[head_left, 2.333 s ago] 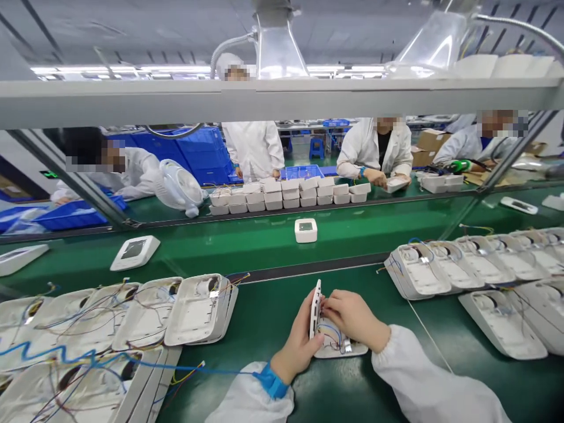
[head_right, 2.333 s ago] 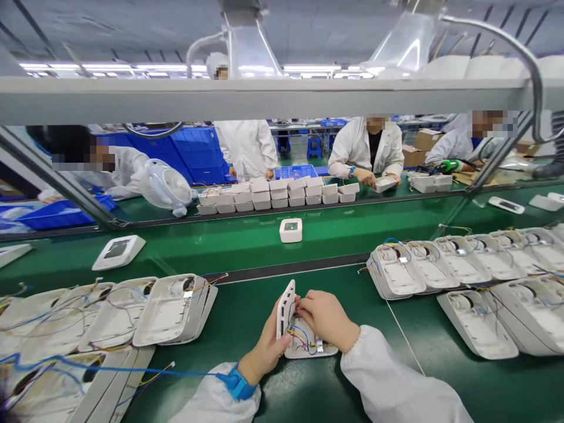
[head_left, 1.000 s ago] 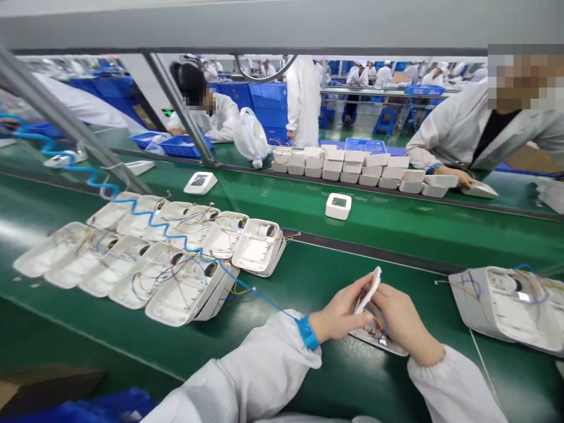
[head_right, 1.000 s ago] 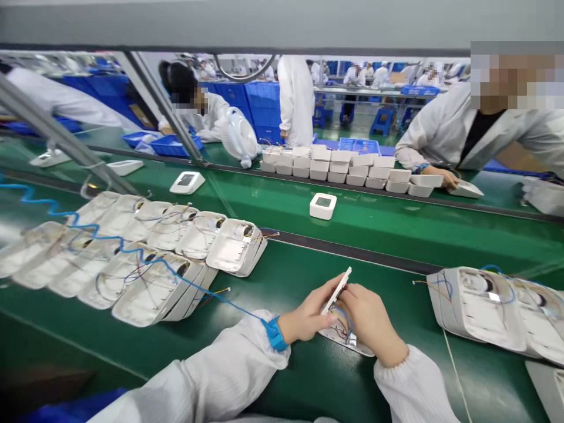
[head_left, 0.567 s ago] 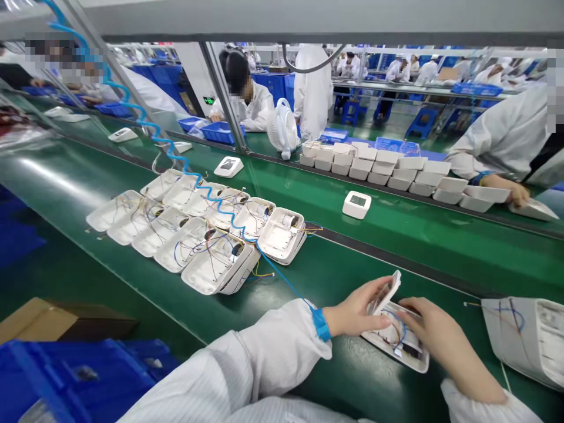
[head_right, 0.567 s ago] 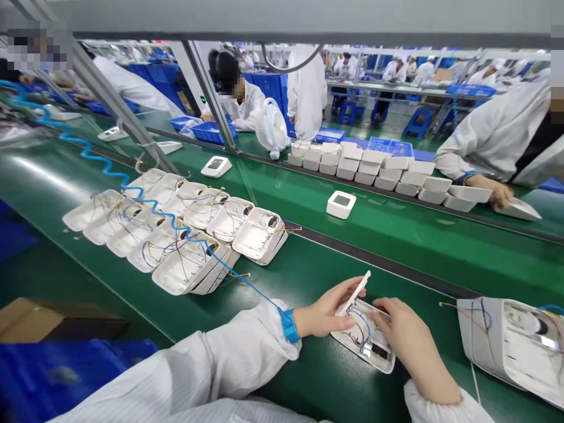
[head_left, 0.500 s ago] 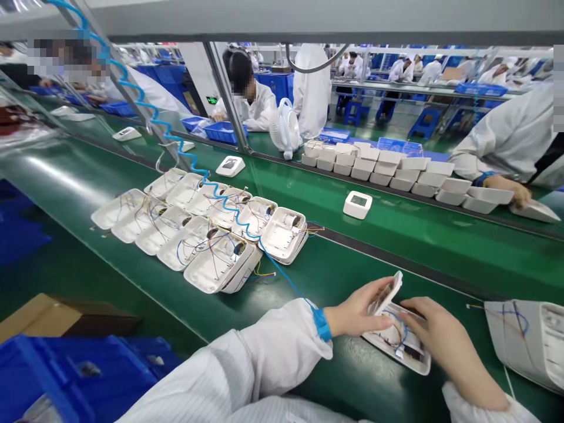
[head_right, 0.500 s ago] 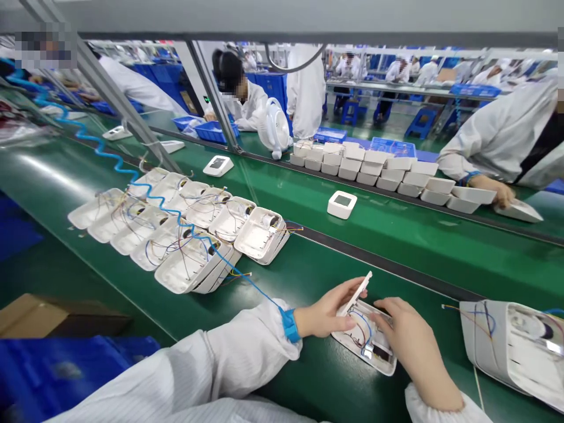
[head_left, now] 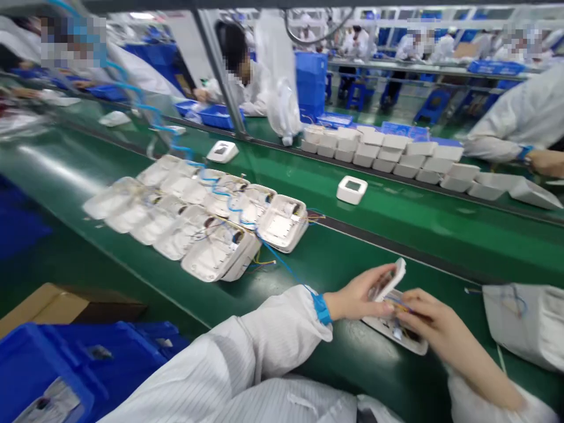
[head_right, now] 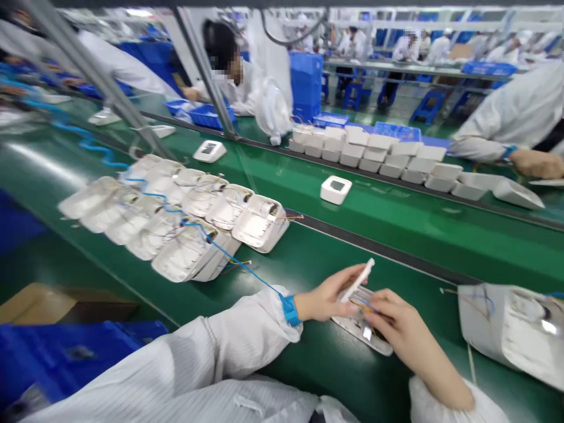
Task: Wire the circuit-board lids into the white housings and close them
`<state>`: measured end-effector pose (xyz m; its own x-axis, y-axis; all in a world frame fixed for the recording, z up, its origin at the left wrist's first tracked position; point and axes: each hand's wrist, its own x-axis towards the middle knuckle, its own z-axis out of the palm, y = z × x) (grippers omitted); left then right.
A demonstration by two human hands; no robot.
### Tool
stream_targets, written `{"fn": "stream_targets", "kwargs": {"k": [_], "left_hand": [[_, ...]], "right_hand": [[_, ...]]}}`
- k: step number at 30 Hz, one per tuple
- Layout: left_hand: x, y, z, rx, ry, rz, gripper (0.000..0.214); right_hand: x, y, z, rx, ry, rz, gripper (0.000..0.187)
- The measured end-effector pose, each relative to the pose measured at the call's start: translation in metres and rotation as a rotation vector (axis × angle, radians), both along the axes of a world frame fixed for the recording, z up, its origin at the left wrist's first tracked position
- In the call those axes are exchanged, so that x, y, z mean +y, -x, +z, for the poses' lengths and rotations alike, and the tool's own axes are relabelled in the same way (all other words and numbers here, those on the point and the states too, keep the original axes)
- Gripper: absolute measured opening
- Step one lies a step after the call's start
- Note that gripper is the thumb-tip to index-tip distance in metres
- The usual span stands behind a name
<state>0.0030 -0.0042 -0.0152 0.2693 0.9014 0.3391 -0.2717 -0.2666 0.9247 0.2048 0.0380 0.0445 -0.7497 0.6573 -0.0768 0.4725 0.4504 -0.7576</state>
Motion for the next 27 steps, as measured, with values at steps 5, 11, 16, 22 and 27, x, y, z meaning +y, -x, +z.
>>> {"fn": "stream_targets", "kwargs": {"k": [5, 11, 16, 22, 27], "left_hand": [[0.001, -0.001, 0.002, -0.005, 0.018, -0.005, 0.086], [0.004, 0.000, -0.005, 0.111, -0.029, 0.018, 0.085], [0.004, 0.000, -0.003, 0.335, -0.187, 0.093, 0.092], [0.004, 0.000, 0.003, 0.529, -0.349, 0.147, 0.096], [0.006, 0.004, 0.008, 0.733, -0.467, 0.042, 0.085]], "right_hand": [[0.001, 0.003, 0.001, -0.050, -0.125, 0.042, 0.034], [0.005, 0.008, -0.015, -0.263, -0.532, 0.011, 0.021], [0.007, 0.009, -0.021, -0.279, -0.629, -0.041, 0.015], [0.002, 0.011, -0.023, -0.386, -0.553, -0.100, 0.015], [0.009, 0.007, -0.020, -0.279, -0.330, -0.146, 0.026]]}}
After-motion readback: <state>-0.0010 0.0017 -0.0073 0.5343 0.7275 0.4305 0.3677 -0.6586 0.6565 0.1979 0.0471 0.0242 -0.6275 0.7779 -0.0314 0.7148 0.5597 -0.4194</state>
